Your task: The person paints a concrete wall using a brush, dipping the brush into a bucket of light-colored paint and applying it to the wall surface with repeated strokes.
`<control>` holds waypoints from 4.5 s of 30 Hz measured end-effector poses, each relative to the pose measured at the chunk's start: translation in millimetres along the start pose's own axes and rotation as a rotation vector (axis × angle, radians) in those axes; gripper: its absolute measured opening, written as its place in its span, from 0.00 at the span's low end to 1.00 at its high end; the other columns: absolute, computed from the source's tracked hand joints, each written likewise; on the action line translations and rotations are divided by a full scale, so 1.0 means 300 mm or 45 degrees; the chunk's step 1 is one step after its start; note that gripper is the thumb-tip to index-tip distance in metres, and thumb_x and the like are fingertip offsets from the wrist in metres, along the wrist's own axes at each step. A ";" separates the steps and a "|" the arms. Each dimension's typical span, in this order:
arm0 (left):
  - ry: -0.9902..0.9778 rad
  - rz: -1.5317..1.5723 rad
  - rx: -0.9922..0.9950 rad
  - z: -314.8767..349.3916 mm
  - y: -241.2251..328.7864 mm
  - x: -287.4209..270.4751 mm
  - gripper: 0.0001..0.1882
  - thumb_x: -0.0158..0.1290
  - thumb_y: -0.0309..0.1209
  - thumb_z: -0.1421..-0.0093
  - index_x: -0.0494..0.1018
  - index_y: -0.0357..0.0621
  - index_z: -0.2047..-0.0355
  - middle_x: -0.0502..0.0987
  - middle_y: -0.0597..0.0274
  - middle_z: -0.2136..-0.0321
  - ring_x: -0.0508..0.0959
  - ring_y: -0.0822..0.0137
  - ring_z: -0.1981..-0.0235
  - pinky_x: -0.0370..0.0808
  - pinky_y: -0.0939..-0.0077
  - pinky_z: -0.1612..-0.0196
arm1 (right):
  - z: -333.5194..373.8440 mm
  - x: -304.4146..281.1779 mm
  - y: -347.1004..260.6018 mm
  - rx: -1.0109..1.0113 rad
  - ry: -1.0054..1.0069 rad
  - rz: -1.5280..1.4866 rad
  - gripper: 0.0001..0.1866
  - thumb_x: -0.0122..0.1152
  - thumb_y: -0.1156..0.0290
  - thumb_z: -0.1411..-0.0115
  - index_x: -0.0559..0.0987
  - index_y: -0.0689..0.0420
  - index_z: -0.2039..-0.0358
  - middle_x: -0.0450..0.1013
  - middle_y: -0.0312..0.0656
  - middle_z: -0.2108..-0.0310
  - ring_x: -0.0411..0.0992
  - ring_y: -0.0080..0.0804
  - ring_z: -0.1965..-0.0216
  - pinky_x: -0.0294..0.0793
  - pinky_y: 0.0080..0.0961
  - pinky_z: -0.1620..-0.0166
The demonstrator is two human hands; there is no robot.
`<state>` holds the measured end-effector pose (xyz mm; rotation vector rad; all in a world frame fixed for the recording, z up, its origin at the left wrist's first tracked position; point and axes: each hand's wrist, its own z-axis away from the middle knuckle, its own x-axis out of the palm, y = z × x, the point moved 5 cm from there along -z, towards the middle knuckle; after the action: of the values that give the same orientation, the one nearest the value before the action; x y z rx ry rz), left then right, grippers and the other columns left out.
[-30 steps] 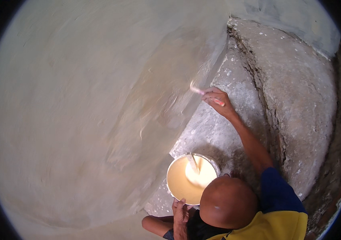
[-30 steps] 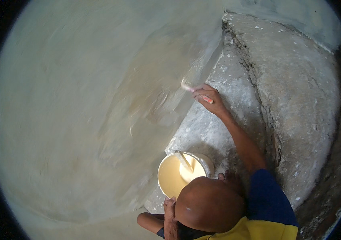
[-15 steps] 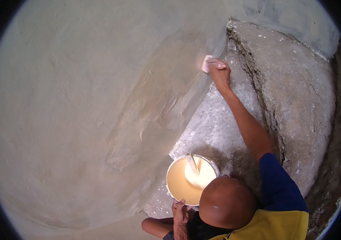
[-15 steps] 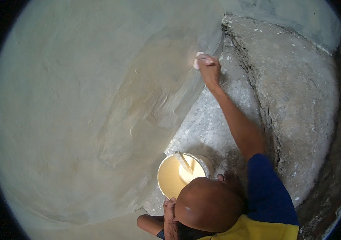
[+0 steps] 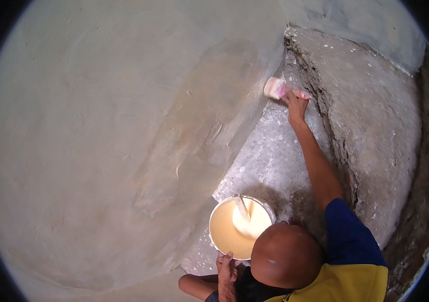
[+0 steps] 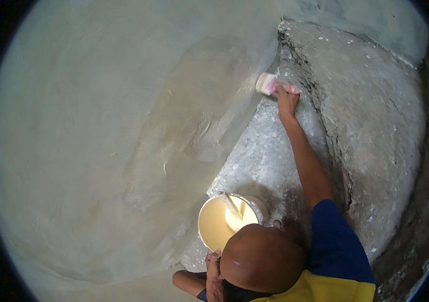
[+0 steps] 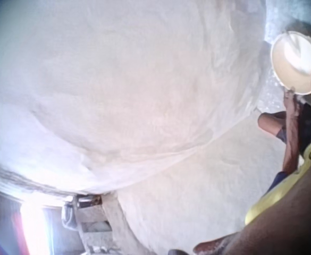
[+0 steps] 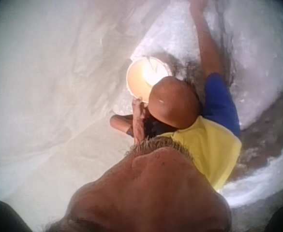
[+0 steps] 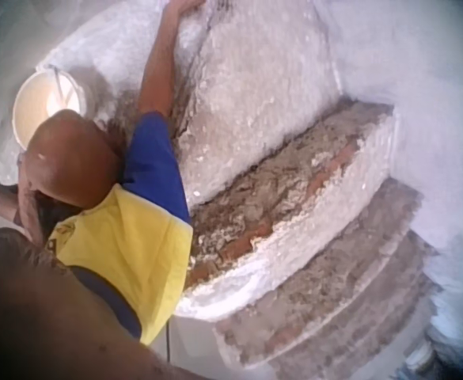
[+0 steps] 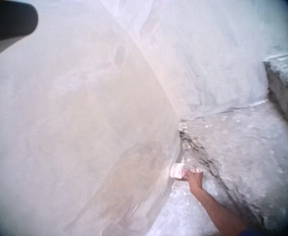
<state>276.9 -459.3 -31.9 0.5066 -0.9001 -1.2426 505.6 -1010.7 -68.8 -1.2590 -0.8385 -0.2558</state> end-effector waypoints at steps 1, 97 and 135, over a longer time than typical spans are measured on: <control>-0.013 -0.001 -0.003 0.000 0.000 0.003 0.21 0.54 0.26 0.39 0.68 0.39 0.45 0.78 0.56 0.55 0.82 0.64 0.59 0.86 0.68 0.64 | -0.022 0.008 -0.036 -0.124 0.077 0.063 0.11 0.60 0.78 0.42 0.79 0.64 0.58 0.77 0.43 0.60 0.77 0.33 0.59 0.81 0.31 0.56; -0.029 0.031 0.064 0.017 0.048 0.072 0.09 0.55 0.25 0.38 0.69 0.38 0.59 0.76 0.58 0.61 0.80 0.67 0.63 0.84 0.70 0.67 | 1.303 0.210 -0.025 0.017 -2.792 1.375 0.12 0.55 0.63 0.48 0.76 0.58 0.81 0.72 0.54 0.81 0.72 0.56 0.74 0.71 0.49 0.64; 0.208 0.173 0.180 0.076 -0.015 0.017 0.06 0.51 0.25 0.38 0.68 0.40 0.62 0.79 0.54 0.62 0.82 0.64 0.66 0.86 0.64 0.67 | 0.865 0.147 -0.312 1.308 -1.937 1.134 0.17 0.69 0.70 0.46 0.82 0.63 0.56 0.79 0.42 0.66 0.76 0.26 0.68 0.78 0.24 0.63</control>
<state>256.1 -462.4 -20.8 0.6394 -0.8723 -1.0045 372.3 -793.6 46.1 -0.5098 -1.2356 1.8317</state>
